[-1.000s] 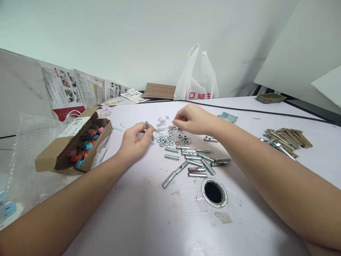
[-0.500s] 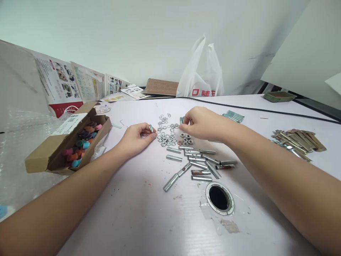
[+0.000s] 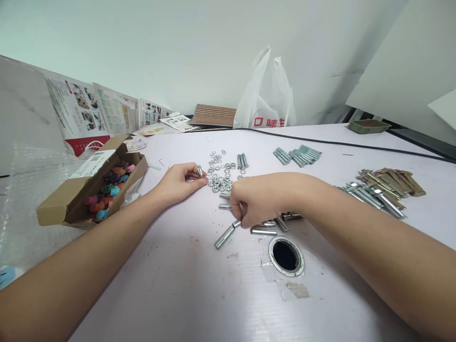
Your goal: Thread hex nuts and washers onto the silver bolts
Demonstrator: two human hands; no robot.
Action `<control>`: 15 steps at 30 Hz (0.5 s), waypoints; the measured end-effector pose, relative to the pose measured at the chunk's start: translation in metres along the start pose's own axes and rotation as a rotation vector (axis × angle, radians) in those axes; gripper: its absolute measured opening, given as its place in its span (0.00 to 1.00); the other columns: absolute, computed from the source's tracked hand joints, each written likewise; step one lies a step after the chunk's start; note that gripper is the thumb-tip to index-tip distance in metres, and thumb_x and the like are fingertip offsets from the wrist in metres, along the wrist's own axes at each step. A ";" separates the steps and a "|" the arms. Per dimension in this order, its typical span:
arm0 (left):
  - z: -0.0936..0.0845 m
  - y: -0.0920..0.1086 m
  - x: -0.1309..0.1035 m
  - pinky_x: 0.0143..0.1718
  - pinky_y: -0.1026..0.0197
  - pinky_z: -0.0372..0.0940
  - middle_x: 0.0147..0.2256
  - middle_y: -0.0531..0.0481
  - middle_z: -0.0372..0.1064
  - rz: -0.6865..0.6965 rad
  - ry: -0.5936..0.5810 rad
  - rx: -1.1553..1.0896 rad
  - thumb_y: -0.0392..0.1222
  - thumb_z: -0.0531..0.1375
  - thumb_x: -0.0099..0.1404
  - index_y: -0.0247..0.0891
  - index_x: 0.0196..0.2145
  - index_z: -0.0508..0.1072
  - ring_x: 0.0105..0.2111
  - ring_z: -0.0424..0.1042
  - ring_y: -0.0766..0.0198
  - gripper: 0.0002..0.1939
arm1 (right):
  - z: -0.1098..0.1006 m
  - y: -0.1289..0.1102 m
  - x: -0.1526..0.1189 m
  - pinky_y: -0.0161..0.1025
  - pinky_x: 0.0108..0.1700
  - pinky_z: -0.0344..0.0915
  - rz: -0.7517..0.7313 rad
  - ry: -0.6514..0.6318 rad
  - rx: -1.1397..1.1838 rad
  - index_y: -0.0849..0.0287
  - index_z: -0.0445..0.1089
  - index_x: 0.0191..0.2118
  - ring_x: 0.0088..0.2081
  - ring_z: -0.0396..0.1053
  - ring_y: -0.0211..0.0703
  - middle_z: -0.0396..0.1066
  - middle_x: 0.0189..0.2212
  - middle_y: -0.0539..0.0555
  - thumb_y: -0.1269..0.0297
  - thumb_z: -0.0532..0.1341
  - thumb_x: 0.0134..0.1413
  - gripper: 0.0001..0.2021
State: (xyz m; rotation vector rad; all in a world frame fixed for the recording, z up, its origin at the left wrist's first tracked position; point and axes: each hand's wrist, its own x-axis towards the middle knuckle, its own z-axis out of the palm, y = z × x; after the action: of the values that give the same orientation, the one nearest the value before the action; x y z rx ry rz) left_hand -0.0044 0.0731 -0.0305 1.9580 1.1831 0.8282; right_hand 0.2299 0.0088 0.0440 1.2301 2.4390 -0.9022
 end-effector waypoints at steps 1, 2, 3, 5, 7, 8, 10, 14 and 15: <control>0.000 0.000 0.000 0.39 0.61 0.67 0.34 0.49 0.77 0.002 0.000 0.002 0.47 0.66 0.56 0.37 0.27 0.69 0.33 0.72 0.65 0.12 | -0.002 0.002 0.000 0.36 0.20 0.52 -0.008 -0.006 0.021 0.54 0.74 0.31 0.20 0.59 0.36 0.67 0.21 0.47 0.65 0.63 0.46 0.03; -0.001 -0.001 0.000 0.39 0.61 0.67 0.34 0.49 0.77 0.004 -0.003 0.003 0.47 0.66 0.56 0.37 0.27 0.70 0.33 0.72 0.65 0.12 | -0.004 0.003 -0.001 0.36 0.21 0.53 -0.022 -0.007 0.054 0.54 0.74 0.32 0.20 0.59 0.36 0.67 0.21 0.47 0.64 0.63 0.48 0.04; -0.001 -0.001 0.000 0.39 0.61 0.67 0.34 0.49 0.77 0.007 -0.010 0.001 0.48 0.66 0.56 0.37 0.27 0.70 0.33 0.73 0.65 0.12 | -0.006 0.005 -0.001 0.35 0.22 0.53 -0.043 -0.002 0.101 0.55 0.73 0.32 0.20 0.59 0.35 0.66 0.20 0.47 0.63 0.63 0.49 0.04; -0.002 -0.001 0.000 0.40 0.60 0.67 0.35 0.48 0.77 0.013 -0.031 -0.014 0.48 0.66 0.56 0.37 0.28 0.71 0.34 0.74 0.64 0.12 | -0.010 0.008 0.001 0.35 0.23 0.54 -0.102 0.046 0.226 0.56 0.71 0.32 0.21 0.58 0.35 0.65 0.20 0.47 0.61 0.63 0.52 0.05; -0.002 0.000 0.000 0.41 0.60 0.67 0.35 0.48 0.77 0.014 -0.063 -0.033 0.48 0.66 0.56 0.37 0.30 0.73 0.36 0.74 0.63 0.12 | -0.012 0.010 0.007 0.34 0.25 0.54 -0.159 0.192 0.373 0.58 0.69 0.31 0.22 0.57 0.34 0.64 0.21 0.47 0.60 0.62 0.54 0.07; -0.002 0.000 0.000 0.41 0.59 0.67 0.34 0.48 0.77 0.010 -0.083 -0.040 0.48 0.66 0.56 0.37 0.30 0.74 0.35 0.74 0.62 0.12 | -0.012 0.011 0.012 0.35 0.25 0.55 -0.174 0.301 0.442 0.58 0.69 0.30 0.23 0.58 0.34 0.66 0.22 0.48 0.60 0.62 0.55 0.08; 0.000 0.003 -0.001 0.40 0.59 0.68 0.32 0.48 0.77 0.001 -0.117 -0.050 0.47 0.66 0.56 0.37 0.31 0.75 0.35 0.75 0.62 0.11 | -0.011 0.012 0.023 0.35 0.28 0.57 -0.173 0.544 0.562 0.59 0.70 0.30 0.26 0.61 0.35 0.69 0.25 0.51 0.58 0.61 0.57 0.10; 0.003 0.006 -0.003 0.39 0.59 0.68 0.32 0.48 0.77 0.008 -0.142 -0.074 0.46 0.66 0.55 0.36 0.30 0.75 0.34 0.75 0.61 0.10 | -0.006 0.008 0.046 0.35 0.29 0.57 -0.147 0.789 0.690 0.61 0.71 0.29 0.29 0.63 0.37 0.71 0.29 0.54 0.58 0.61 0.58 0.12; 0.003 0.005 -0.003 0.38 0.59 0.68 0.31 0.48 0.77 0.012 -0.146 -0.080 0.46 0.66 0.55 0.36 0.30 0.75 0.34 0.75 0.61 0.10 | -0.004 0.008 0.049 0.35 0.28 0.56 -0.151 0.788 0.701 0.61 0.71 0.30 0.29 0.62 0.37 0.70 0.28 0.54 0.57 0.61 0.59 0.12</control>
State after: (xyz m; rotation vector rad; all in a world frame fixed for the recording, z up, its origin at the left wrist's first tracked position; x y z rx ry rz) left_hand -0.0002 0.0681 -0.0284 1.9270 1.0389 0.7149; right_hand 0.2063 0.0458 0.0200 1.9474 2.9272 -1.6674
